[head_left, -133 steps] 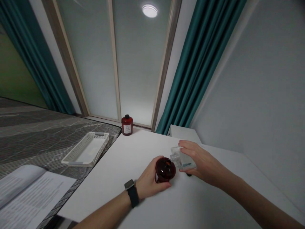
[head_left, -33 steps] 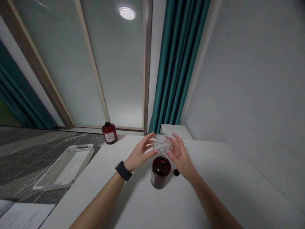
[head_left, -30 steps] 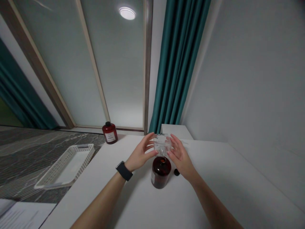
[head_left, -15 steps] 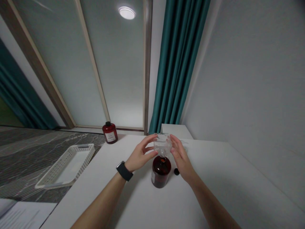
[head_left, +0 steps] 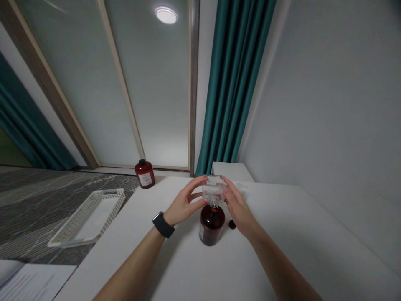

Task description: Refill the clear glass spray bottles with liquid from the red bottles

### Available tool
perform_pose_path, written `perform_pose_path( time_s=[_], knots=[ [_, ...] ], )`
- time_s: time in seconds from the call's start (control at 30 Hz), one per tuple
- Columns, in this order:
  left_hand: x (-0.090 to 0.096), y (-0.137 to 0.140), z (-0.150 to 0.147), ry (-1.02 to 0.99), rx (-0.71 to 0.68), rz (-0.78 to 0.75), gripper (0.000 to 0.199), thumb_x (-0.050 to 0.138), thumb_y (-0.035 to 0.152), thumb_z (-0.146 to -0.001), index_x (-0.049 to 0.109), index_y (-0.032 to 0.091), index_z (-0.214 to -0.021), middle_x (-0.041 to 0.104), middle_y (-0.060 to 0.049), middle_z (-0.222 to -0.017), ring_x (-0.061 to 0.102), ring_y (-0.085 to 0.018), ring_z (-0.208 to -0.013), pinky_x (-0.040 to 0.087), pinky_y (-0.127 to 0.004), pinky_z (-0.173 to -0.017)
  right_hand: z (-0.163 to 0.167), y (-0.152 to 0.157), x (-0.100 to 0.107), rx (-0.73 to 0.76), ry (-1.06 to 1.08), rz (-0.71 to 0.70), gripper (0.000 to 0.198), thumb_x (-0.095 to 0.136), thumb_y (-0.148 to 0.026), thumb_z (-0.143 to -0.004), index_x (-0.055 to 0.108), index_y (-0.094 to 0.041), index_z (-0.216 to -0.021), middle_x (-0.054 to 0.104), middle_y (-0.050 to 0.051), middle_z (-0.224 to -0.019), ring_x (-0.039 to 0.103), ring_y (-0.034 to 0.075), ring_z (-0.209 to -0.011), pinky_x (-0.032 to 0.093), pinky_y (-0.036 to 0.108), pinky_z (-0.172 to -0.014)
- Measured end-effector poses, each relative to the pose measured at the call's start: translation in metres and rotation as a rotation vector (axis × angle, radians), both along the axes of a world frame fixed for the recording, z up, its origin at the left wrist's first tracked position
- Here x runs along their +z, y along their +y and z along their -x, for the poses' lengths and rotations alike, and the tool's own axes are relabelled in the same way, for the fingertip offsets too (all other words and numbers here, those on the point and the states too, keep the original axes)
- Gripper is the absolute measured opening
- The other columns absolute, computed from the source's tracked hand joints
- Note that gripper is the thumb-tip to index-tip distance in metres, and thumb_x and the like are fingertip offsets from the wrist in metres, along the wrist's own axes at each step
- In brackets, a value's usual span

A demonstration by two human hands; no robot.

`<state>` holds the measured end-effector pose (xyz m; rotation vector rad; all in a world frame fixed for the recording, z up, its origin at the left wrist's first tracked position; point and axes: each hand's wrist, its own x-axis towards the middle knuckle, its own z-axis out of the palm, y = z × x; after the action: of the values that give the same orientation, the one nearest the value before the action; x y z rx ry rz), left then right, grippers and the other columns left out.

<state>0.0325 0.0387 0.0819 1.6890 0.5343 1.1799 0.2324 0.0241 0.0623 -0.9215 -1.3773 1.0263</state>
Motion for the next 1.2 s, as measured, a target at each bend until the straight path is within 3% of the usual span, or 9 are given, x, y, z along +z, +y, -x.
perform_pose_path(
  time_s=[0.13,0.4,0.57,0.83,1.1,1.2],
  knots=[
    [-0.001,0.000,0.000,-0.007,-0.021,-0.019,0.049,0.067,0.035,-0.090,0.051,0.031,-0.137,0.040,-0.010,-0.153,0.040,-0.030,-0.138,0.044,-0.048,-0.108,0.001,0.000,0.003,0.025,0.086,0.083,0.055,0.055,-0.055,-0.091,0.048,-0.030,-0.140,0.064,0.007,-0.129,0.067,0.024,-0.107,0.050,0.044,-0.098],
    [0.002,-0.001,-0.005,0.018,0.121,0.084,0.059,0.063,0.049,-0.090,0.045,0.024,-0.140,0.052,-0.014,-0.140,0.049,-0.031,-0.128,0.043,-0.047,-0.104,-0.001,-0.001,0.002,0.015,0.060,0.040,0.055,0.056,-0.053,-0.091,0.048,-0.030,-0.140,0.061,0.007,-0.133,0.065,0.023,-0.108,0.049,0.042,-0.100],
    [0.000,0.000,-0.003,0.084,0.119,0.072,0.063,0.063,0.056,-0.087,0.049,0.020,-0.136,0.057,-0.015,-0.131,0.054,-0.030,-0.118,0.044,-0.045,-0.099,-0.002,-0.003,0.003,0.034,0.058,0.022,0.056,0.057,-0.052,-0.091,0.046,-0.031,-0.142,0.060,0.008,-0.134,0.066,0.022,-0.107,0.050,0.040,-0.099],
    [-0.002,-0.002,-0.008,0.009,0.118,0.101,0.062,0.069,0.051,-0.084,0.050,0.022,-0.135,0.059,-0.013,-0.125,0.057,-0.027,-0.108,0.049,-0.038,-0.087,-0.003,-0.003,0.000,0.042,0.060,0.011,0.060,0.056,-0.053,-0.092,0.041,-0.031,-0.145,0.057,0.008,-0.139,0.062,0.024,-0.116,0.047,0.043,-0.104],
    [-0.004,-0.002,-0.010,-0.033,0.128,0.085,0.060,0.072,0.046,-0.083,0.053,0.021,-0.134,0.059,-0.013,-0.122,0.057,-0.026,-0.106,0.049,-0.041,-0.093,-0.005,-0.007,0.004,0.067,0.022,0.032,0.069,0.057,-0.055,-0.092,0.035,-0.027,-0.151,0.072,0.008,-0.116,0.062,0.026,-0.118,0.044,0.047,-0.107],
    [-0.005,-0.001,-0.010,-0.049,0.126,0.078,0.061,0.072,0.046,-0.083,0.052,0.020,-0.135,0.058,-0.013,-0.123,0.057,-0.025,-0.105,0.048,-0.042,-0.094,-0.005,-0.008,0.006,0.082,0.078,0.045,0.069,0.060,-0.053,-0.091,0.036,-0.027,-0.151,0.072,0.008,-0.117,0.062,0.026,-0.117,0.043,0.048,-0.107]
  ],
)
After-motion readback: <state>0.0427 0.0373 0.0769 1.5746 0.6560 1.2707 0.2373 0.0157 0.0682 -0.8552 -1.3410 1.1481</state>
